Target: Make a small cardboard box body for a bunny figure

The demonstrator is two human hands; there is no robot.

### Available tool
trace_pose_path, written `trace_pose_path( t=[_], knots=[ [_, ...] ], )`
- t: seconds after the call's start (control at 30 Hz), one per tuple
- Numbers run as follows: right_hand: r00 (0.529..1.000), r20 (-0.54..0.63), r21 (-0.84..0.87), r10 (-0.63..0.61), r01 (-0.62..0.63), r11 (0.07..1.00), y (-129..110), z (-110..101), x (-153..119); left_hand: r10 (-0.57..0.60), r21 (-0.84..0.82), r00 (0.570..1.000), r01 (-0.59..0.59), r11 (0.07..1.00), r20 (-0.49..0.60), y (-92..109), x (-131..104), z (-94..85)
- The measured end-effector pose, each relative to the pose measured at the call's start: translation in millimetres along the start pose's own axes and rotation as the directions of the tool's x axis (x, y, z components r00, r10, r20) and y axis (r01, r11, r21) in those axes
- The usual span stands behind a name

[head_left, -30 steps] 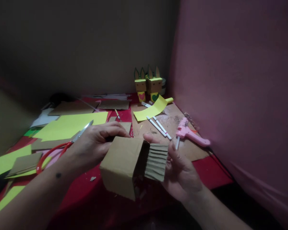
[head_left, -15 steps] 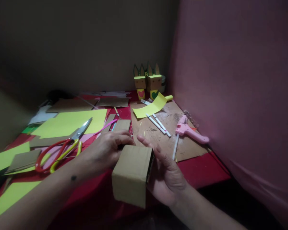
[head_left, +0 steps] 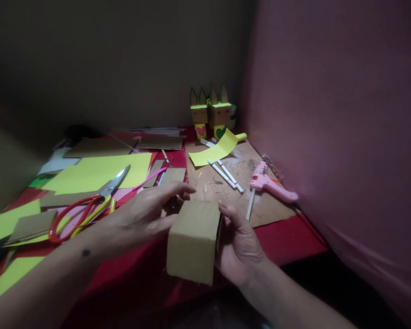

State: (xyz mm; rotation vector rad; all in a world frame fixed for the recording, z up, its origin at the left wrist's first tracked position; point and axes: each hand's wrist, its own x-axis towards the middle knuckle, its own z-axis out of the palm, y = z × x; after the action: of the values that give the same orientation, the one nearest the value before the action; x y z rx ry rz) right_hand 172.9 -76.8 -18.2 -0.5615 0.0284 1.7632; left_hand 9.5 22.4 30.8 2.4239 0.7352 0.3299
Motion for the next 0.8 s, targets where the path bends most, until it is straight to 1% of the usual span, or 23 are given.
trace_pose_path(
  t=[0.03,0.07,0.1,0.17,0.2,0.23,0.27,0.33,0.43,0.53,0.63,0.73,0.8],
  knots=[
    [1.000,-0.011,0.003,0.005,-0.005,1.000,-1,0,0,0.048,0.029,0.998,-0.047,0.998,-0.031,0,-1,-0.8],
    [1.000,-0.018,0.004,0.005,-0.005,1.000,-2,0,0,0.122,0.082,0.990,-0.116,0.990,-0.073,0,-2,-0.6],
    [1.000,-0.017,0.006,-0.002,0.002,1.000,-3,0,0,0.218,0.162,0.968,-0.197,0.967,-0.126,0,-3,0.4],
    [1.000,0.015,0.000,-0.028,0.028,1.000,-3,-2,-1,0.427,0.345,0.879,-0.341,0.874,-0.211,0,-5,4.2],
    [0.998,0.041,-0.012,-0.051,0.052,0.999,-3,-3,-2,0.506,0.413,0.835,-0.391,0.822,-0.218,0,-6,6.5],
    [0.994,0.073,-0.030,-0.081,0.083,0.996,-3,-4,-2,0.552,0.450,0.810,-0.425,0.785,-0.197,0,-8,8.6],
    [0.987,0.110,-0.057,-0.113,0.120,0.991,-3,-6,-4,0.571,0.467,0.806,-0.449,0.761,-0.156,-1,-11,10.3],
    [0.965,0.192,-0.129,-0.176,0.203,0.971,-2,-9,-6,0.567,0.473,0.820,-0.470,0.745,-0.078,-3,-20,11.8],
    [0.930,0.296,-0.246,-0.216,0.292,0.924,-2,-16,-9,0.553,0.523,0.833,-0.465,0.714,-0.013,-5,-34,10.5],
    [0.916,0.346,-0.329,-0.204,0.322,0.888,-2,-24,-10,0.548,0.568,0.836,-0.459,0.683,0.017,-3,-42,8.0],
    [0.911,0.378,-0.367,-0.163,0.309,0.877,-2,-29,-10,0.551,0.584,0.834,-0.465,0.666,0.035,1,-44,7.9],
    [0.905,0.404,-0.379,-0.135,0.299,0.875,-2,-31,-11,0.578,0.618,0.816,-0.463,0.635,0.017,6,-45,12.6],
    [0.899,0.414,-0.378,-0.145,0.314,0.871,-3,-31,-13,0.592,0.644,0.806,-0.447,0.620,-0.011,9,-48,18.8]
  ],
)
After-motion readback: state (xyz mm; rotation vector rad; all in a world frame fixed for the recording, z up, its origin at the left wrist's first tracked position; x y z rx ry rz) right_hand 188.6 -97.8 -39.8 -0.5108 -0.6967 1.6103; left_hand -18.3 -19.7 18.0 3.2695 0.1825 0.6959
